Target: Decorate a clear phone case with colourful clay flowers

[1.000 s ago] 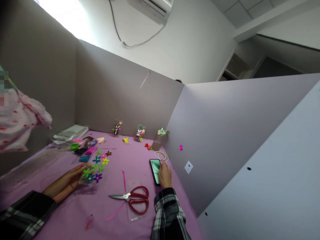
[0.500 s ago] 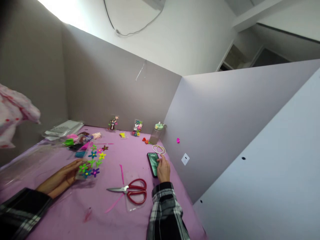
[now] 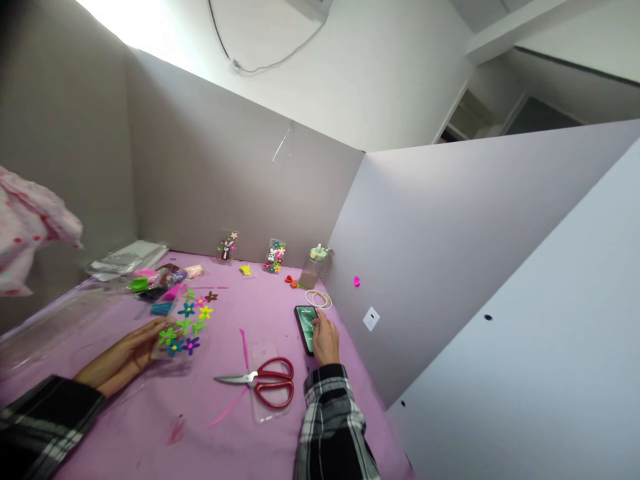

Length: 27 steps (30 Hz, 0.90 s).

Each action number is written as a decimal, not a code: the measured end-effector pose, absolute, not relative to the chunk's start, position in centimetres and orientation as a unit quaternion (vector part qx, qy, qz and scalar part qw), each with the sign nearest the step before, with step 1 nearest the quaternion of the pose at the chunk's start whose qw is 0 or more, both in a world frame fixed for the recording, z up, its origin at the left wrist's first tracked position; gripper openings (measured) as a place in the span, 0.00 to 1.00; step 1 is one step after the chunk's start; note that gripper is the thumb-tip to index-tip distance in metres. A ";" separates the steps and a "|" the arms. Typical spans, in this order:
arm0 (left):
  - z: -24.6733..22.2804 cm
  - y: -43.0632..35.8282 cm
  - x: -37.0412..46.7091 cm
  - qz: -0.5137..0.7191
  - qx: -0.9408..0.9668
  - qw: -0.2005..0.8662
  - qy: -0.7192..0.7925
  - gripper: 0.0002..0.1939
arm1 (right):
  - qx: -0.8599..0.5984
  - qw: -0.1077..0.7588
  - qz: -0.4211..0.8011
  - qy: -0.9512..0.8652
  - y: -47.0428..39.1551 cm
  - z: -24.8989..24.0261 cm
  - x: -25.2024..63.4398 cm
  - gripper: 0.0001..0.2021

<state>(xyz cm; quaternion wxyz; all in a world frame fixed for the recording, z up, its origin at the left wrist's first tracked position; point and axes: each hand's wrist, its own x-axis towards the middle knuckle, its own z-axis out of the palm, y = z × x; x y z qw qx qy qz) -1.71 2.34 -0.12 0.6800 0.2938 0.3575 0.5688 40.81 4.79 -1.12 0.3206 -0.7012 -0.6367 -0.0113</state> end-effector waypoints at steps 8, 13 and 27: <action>-0.1 2.4 -1.6 0.574 0.285 0.679 0.359 0.10 | -0.710 0.323 -0.012 -0.626 4.4 -0.8 40.8 0.24; 0.1 2.2 -1.6 0.571 0.285 0.685 0.353 0.10 | -0.707 0.330 -0.005 -0.626 4.1 -0.7 41.0 0.23; 1.2 1.6 -1.2 0.566 0.289 0.679 0.367 0.10 | -0.682 0.463 0.064 -0.563 3.3 0.8 41.4 0.20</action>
